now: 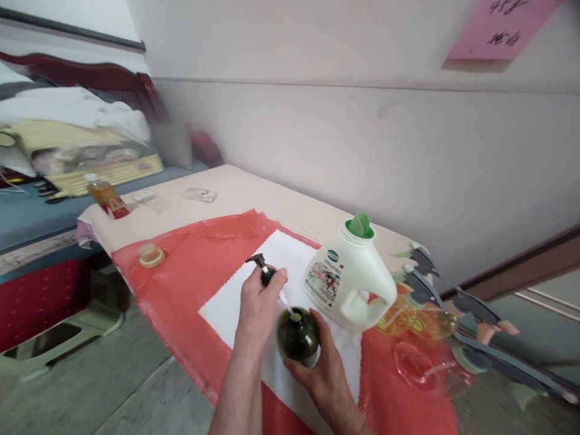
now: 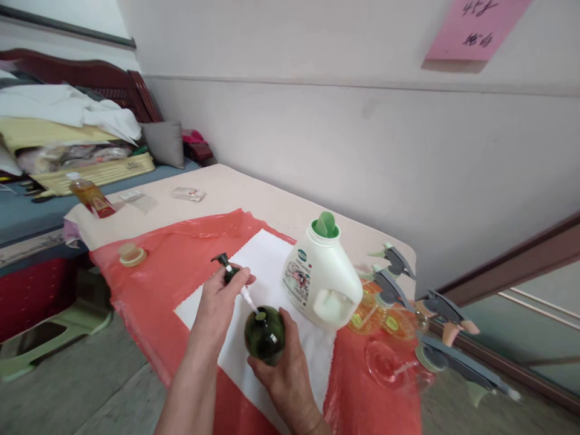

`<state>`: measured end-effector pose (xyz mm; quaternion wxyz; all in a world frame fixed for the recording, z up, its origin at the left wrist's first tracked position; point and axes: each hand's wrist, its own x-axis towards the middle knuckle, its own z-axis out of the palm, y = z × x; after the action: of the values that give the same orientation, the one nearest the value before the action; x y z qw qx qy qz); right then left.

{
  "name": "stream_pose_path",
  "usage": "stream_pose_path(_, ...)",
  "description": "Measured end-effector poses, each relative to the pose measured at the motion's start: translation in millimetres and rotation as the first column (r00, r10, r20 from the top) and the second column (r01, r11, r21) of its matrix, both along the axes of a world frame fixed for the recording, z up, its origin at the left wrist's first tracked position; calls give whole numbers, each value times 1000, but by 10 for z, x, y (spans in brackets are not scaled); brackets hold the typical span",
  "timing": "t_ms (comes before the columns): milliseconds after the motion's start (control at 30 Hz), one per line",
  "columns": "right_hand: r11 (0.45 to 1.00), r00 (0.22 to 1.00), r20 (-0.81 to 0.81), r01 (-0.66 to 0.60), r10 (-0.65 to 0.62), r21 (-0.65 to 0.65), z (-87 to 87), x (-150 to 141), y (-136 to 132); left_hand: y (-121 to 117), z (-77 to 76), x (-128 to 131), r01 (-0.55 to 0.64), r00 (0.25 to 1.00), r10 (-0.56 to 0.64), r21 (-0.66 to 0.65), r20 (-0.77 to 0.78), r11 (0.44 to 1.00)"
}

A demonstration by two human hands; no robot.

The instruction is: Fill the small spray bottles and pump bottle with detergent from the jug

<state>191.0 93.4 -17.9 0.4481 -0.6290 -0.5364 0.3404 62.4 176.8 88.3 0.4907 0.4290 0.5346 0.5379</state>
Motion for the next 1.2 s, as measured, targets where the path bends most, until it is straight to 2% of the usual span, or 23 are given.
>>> stream_pose_path(67,1000,999,35,27,-26,-4,104,100,-78,-34,31,36,111,992,-109,32,-60,993)
stream_pose_path(200,994,984,162,53,-67,92,235,345,-202,-104,94,104,284,959,-284,70,-5,956)
stream_pose_path(333,965,919,384,-12,-93,262,230,548,-254,-165,110,212,376,927,-375,54,-25,925)
stream_pose_path(400,952,904,411,-13,-120,305,195,600,-254,-204,97,302,456,890,-456,19,-20,890)
stream_pose_path(500,949,932,333,32,-142,315,153,634,-251,-275,64,455,561,828,-561,-40,23,827)
stream_pose_path(567,955,955,237,111,-179,275,170,649,-262,-321,46,538,556,831,-554,-65,50,829)
stream_pose_path(633,968,982,55,170,-183,184,244,666,-291,-359,33,594,537,843,-530,-78,92,840)
stream_pose_path(700,990,969,-229,113,-92,84,365,680,-334,-394,24,632,532,840,-514,-80,177,843)
stream_pose_path(733,998,922,-387,39,-15,54,431,684,-360,-413,21,649,540,828,-512,-81,228,838)
stream_pose_path(767,999,840,-540,-36,52,39,493,686,-388,-434,19,667,554,811,-516,-78,278,829)
stream_pose_path(833,989,606,-786,-145,122,41,584,682,-444,-484,21,712,595,761,-537,-62,364,801)
stream_pose_path(900,976,364,-923,-213,122,45,622,668,-487,-537,27,766,621,718,-546,-45,432,782)
stream_pose_path(967,969,216,-972,-244,90,36,625,650,-501,-576,30,821,604,713,-504,-61,488,795)
stream_pose_path(1033,973,175,-984,-232,33,-9,611,632,-479,-583,16,858,540,748,-425,-97,510,836)
stream_pose_path(1100,983,184,-982,-169,-46,-78,583,617,-425,-548,-20,865,429,809,-325,-114,491,896)
stream_pose_path(1133,984,199,-976,-134,-85,-113,562,610,-393,-518,-45,858,348,845,-257,-118,468,930)
stream_pose_path(1200,990,277,-955,-59,-109,-130,506,597,-334,-450,-94,830,154,904,-84,-137,419,979)
